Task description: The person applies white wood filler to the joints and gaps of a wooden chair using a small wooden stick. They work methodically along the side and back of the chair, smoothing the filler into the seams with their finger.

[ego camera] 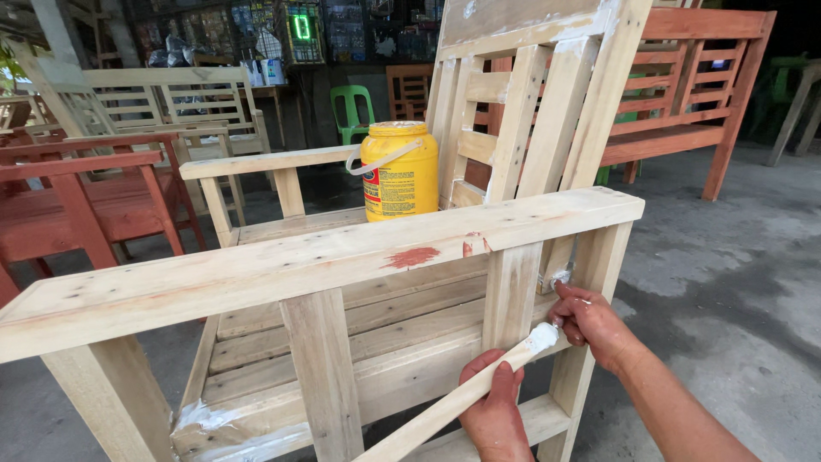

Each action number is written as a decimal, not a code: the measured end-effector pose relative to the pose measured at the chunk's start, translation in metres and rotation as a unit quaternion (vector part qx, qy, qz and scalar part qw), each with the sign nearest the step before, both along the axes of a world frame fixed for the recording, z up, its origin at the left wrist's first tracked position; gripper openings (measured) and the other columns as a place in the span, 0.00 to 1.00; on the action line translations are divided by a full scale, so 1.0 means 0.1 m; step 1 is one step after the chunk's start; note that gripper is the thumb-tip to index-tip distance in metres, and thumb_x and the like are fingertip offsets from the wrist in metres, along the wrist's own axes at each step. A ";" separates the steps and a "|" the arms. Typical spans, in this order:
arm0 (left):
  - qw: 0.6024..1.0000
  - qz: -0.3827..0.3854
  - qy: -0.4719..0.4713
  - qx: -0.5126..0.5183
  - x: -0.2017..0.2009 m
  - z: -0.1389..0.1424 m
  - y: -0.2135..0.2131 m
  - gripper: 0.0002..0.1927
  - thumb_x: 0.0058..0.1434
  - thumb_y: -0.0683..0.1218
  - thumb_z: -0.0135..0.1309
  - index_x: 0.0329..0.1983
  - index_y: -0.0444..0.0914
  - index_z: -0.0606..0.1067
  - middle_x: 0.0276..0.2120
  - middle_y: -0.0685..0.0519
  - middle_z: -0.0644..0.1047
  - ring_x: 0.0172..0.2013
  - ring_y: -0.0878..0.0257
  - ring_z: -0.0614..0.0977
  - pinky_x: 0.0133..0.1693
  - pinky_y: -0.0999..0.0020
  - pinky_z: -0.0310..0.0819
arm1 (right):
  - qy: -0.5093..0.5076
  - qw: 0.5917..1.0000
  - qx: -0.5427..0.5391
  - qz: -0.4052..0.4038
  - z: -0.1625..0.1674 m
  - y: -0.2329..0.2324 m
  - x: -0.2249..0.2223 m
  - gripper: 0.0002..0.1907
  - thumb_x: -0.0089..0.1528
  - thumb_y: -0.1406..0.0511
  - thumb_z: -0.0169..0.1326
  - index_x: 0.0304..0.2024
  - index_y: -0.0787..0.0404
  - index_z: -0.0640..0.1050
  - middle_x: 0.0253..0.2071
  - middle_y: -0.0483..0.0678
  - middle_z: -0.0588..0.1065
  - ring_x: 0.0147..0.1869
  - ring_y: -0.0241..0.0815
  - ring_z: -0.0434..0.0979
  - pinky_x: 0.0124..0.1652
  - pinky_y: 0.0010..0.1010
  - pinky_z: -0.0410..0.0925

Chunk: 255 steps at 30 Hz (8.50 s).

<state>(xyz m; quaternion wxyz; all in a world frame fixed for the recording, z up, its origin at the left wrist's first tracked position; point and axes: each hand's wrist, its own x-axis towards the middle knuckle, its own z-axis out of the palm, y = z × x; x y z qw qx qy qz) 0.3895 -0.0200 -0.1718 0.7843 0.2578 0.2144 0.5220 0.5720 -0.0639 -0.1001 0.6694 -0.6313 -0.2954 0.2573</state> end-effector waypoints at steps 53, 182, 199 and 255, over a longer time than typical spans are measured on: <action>0.999 0.013 -0.027 0.015 0.06 -0.12 -0.03 0.12 0.57 0.34 0.57 0.45 0.30 0.78 0.38 0.45 0.82 0.37 0.59 0.85 0.40 0.67 0.84 | -0.077 0.987 -0.136 0.027 0.18 -0.05 0.19 0.17 0.65 0.67 0.40 0.51 0.67 0.75 0.19 0.49 0.67 0.17 0.36 0.54 0.19 0.31 0.50; 0.999 -0.013 -0.035 -0.001 -0.14 -0.05 0.09 0.10 0.58 0.34 0.56 0.44 0.29 0.78 0.40 0.42 0.82 0.38 0.56 0.85 0.42 0.64 0.84 | -0.237 0.939 -0.233 -0.088 0.10 0.04 0.21 0.24 0.64 0.68 0.45 0.62 0.64 0.78 0.24 0.51 0.77 0.26 0.40 0.71 0.30 0.33 0.65; 0.996 -0.007 -0.025 0.087 -0.01 -0.42 -0.05 0.11 0.56 0.33 0.58 0.43 0.28 0.79 0.37 0.41 0.84 0.35 0.56 0.87 0.39 0.63 0.86 | -0.186 0.948 -0.246 -0.082 0.13 -0.33 0.38 0.24 0.68 0.66 0.39 0.63 0.54 0.78 0.23 0.51 0.74 0.24 0.44 0.63 0.30 0.40 0.60; 0.997 -0.005 0.000 0.081 -0.04 -0.33 -0.05 0.11 0.57 0.34 0.57 0.44 0.30 0.79 0.38 0.46 0.82 0.38 0.60 0.84 0.41 0.66 0.84 | -0.493 0.794 -0.186 -0.303 -0.61 -0.53 -0.27 0.32 0.54 0.66 0.55 0.64 0.48 0.75 0.46 0.43 0.77 0.44 0.47 0.81 0.43 0.39 0.73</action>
